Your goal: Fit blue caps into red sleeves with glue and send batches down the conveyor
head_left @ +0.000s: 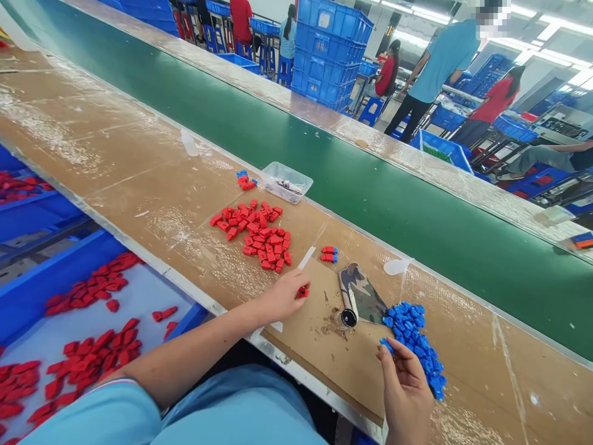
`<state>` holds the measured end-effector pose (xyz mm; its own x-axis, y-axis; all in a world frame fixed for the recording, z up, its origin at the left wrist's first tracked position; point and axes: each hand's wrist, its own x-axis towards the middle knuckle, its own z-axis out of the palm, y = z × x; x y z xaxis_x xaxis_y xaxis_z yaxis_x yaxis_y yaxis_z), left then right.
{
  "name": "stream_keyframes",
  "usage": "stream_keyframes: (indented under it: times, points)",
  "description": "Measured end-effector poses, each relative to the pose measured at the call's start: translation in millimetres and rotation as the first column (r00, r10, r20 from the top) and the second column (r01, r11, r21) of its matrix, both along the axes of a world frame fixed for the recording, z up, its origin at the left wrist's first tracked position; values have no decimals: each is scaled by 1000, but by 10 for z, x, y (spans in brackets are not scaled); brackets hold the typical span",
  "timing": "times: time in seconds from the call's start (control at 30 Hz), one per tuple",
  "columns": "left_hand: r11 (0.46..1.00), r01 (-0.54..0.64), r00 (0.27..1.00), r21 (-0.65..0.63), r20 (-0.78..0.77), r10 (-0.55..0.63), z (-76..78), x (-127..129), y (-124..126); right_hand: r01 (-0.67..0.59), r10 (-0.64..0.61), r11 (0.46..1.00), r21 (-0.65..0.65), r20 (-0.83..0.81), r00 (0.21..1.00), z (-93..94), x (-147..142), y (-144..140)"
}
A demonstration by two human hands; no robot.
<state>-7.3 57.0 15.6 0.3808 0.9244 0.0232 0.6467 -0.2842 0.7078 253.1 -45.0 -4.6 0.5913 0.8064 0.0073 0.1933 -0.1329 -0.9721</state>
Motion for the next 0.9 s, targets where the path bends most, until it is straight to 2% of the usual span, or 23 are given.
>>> stream_keyframes:
  times: [0.1, 0.4, 0.57, 0.67, 0.77, 0.9]
  points:
    - [996, 78, 997, -35, -19, -79, -37, 20, -20, -52, 52, 999, 4, 21, 998, 10, -82, 35]
    - [987, 151, 988, -58, 39, -149, -123, 98, -11, -151, 146, 987, 47, 91, 985, 45, -165, 44]
    - [986, 166, 985, -35, 48, -164, -75, 61, -81, -240, 231, 968, 73, 111, 967, 35, -162, 67]
    - [979, 205, 969, -16, 144, -201, -32, 50, -171, -290, 273, 952, 92, 163, 948, 68, -179, 99]
    - [973, 229, 929, -31, 305, -209, -56, 97, -285, -358, 328, 932, 46, 311, 892, 144, -191, 147]
    - [977, 183, 882, -106, 457, -116, -154, 232, -426, -417, 342, 909, -24, 618, 708, 255, -196, 222]
